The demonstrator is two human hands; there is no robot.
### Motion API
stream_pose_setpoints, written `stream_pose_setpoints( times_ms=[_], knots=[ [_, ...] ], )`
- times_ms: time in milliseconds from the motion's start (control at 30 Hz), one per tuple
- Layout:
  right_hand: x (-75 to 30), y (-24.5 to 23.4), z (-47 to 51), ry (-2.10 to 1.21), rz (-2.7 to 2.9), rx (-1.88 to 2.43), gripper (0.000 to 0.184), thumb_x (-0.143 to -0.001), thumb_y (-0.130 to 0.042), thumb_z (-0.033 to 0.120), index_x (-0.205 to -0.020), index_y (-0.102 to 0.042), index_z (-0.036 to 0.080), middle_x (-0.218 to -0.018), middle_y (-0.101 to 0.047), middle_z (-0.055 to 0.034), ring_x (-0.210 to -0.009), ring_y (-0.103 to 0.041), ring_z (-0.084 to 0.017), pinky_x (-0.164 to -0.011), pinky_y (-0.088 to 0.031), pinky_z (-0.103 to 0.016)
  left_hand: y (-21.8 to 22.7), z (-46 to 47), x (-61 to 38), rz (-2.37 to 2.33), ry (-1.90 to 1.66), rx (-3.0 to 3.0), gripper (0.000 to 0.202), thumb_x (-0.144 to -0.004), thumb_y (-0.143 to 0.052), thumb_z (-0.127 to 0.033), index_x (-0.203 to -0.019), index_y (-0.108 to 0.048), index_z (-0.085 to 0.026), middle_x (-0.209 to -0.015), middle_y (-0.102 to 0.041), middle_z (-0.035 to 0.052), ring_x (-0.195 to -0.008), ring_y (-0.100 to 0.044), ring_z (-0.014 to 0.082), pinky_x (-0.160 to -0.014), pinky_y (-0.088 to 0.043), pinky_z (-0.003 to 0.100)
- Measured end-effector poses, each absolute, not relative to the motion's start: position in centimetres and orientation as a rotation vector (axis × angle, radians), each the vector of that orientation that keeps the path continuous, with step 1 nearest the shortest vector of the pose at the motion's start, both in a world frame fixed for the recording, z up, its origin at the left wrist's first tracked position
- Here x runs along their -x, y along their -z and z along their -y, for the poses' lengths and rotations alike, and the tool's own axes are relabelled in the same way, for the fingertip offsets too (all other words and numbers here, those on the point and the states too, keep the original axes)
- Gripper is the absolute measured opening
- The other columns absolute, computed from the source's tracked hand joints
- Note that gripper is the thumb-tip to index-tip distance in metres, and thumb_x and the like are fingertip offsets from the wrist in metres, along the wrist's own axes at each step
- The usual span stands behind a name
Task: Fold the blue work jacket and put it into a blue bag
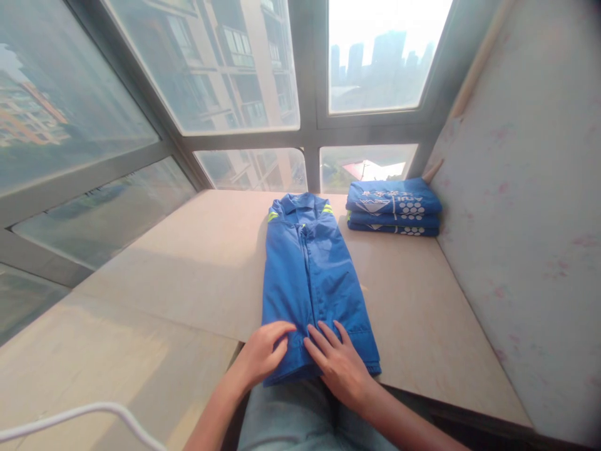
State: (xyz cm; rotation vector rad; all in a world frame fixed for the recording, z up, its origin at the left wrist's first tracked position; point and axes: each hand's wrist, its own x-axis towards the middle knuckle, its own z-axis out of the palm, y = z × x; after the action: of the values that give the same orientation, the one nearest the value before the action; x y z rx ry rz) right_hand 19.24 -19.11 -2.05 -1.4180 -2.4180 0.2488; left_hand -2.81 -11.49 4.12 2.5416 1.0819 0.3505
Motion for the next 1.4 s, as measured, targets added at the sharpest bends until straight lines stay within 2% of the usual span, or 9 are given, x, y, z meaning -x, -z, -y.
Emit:
stream_pose_setpoints(
  times_ms=[133,300,533,767,900,1100,1200,1333,1400],
  knots=[
    [-18.7,2.9,19.9,-0.108,2.372,1.394,0.047,-0.092,-0.054,0.028,-0.139,-0.05,0.026,-0.145,-0.052,-0.0059,-0.132,-0.046,-0.028,-0.113,-0.029,-0.05,-5.9,8.4,-1.4,-1.185,-0.471,-2.692,0.035,-0.092,-0.047,-0.022,-0.123,-0.063,-0.019,-0.131,-0.063,0.0108,-0.124,-0.055,0.0252,-0.105,-0.045,0.046],
    [-18.8,3.3,21.7,0.019,2.315,1.368,0.045,-0.089,-0.058,0.033,-0.132,-0.056,0.025,-0.14,-0.057,-0.0055,-0.127,-0.05,-0.028,-0.11,-0.032,-0.047,-4.9,4.8,-5.5,-0.997,-0.365,-2.901,0.038,-0.096,-0.046,-0.032,-0.132,-0.057,-0.028,-0.149,-0.047,0.0064,-0.143,-0.033,0.0279,-0.119,-0.017,0.059],
    [-19.0,2.0,22.9,0.297,2.348,1.252,0.041,-0.093,-0.052,0.024,-0.133,-0.056,0.026,-0.145,-0.052,-0.0074,-0.131,-0.046,-0.028,-0.109,-0.033,-0.047,1.8,2.2,-3.9,-1.156,-0.172,-2.883,0.053,-0.099,-0.036,-0.047,-0.149,-0.037,-0.029,-0.159,-0.03,0.0081,-0.146,-0.025,0.0309,-0.116,-0.022,0.058],
    [-18.3,3.2,21.7,0.292,2.261,1.158,0.031,-0.098,-0.042,0.021,-0.122,-0.062,0.024,-0.13,-0.064,-0.0033,-0.113,-0.059,-0.02,-0.099,-0.042,-0.037,1.7,2.5,-3.7,-1.177,-0.178,-2.913,0.055,-0.098,-0.038,-0.046,-0.151,-0.034,-0.03,-0.159,-0.031,0.009,-0.146,-0.026,0.0307,-0.116,-0.021,0.058],
    [-18.6,2.0,21.5,0.235,2.378,1.176,0.027,-0.095,-0.051,0.02,-0.119,-0.062,0.02,-0.125,-0.066,-0.0073,-0.106,-0.063,-0.02,-0.092,-0.047,-0.033,1.6,2.9,-3.8,-1.172,-0.2,-2.875,0.055,-0.098,-0.037,-0.045,-0.151,-0.033,-0.027,-0.157,-0.033,0.011,-0.145,-0.028,0.0314,-0.116,-0.022,0.059],
    [-19.7,-6.1,19.6,-0.452,2.678,1.275,0.027,-0.086,-0.061,0.02,-0.112,-0.064,0.021,-0.117,-0.068,-0.0079,-0.095,-0.066,-0.019,-0.079,-0.05,-0.026,0.2,4.1,-3.1,-1.045,-0.181,-2.768,0.056,-0.093,-0.051,-0.041,-0.146,-0.041,-0.026,-0.158,-0.03,0.013,-0.144,-0.028,0.0333,-0.115,-0.023,0.06],
    [-20.8,-11.2,15.7,-0.909,2.688,1.233,0.026,-0.083,-0.066,0.03,-0.107,-0.068,0.022,-0.105,-0.07,-0.005,-0.093,-0.066,-0.02,-0.076,-0.049,-0.025,-1.6,3.6,-1.5,-0.891,-0.28,-2.522,0.056,-0.088,-0.058,-0.04,-0.141,-0.049,-0.024,-0.158,-0.031,0.0128,-0.141,-0.036,0.0304,-0.115,-0.032,0.051],
    [-22.3,-14.9,7.9,-1.454,2.346,1.235,0.028,-0.074,-0.077,0.038,-0.093,-0.072,0.017,-0.082,-0.069,0.0007,-0.077,-0.065,-0.018,-0.07,-0.048,-0.025,-3.7,1.7,2.0,-0.951,-0.553,-1.899,0.042,-0.088,-0.056,-0.041,-0.123,-0.064,-0.02,-0.133,-0.061,0.0098,-0.122,-0.057,0.0258,-0.104,-0.046,0.04],
    [-23.2,-15.0,4.2,-1.461,1.887,1.339,0.032,-0.076,-0.077,0.04,-0.094,-0.071,0.014,-0.086,-0.068,0.0006,-0.078,-0.064,-0.018,-0.073,-0.051,-0.027,-3.8,0.9,3.8,-1.049,-0.662,-1.538,0.04,-0.083,-0.063,-0.046,-0.11,-0.07,-0.017,-0.113,-0.071,0.0092,-0.108,-0.064,0.0267,-0.098,-0.05,0.04]
  ],
)
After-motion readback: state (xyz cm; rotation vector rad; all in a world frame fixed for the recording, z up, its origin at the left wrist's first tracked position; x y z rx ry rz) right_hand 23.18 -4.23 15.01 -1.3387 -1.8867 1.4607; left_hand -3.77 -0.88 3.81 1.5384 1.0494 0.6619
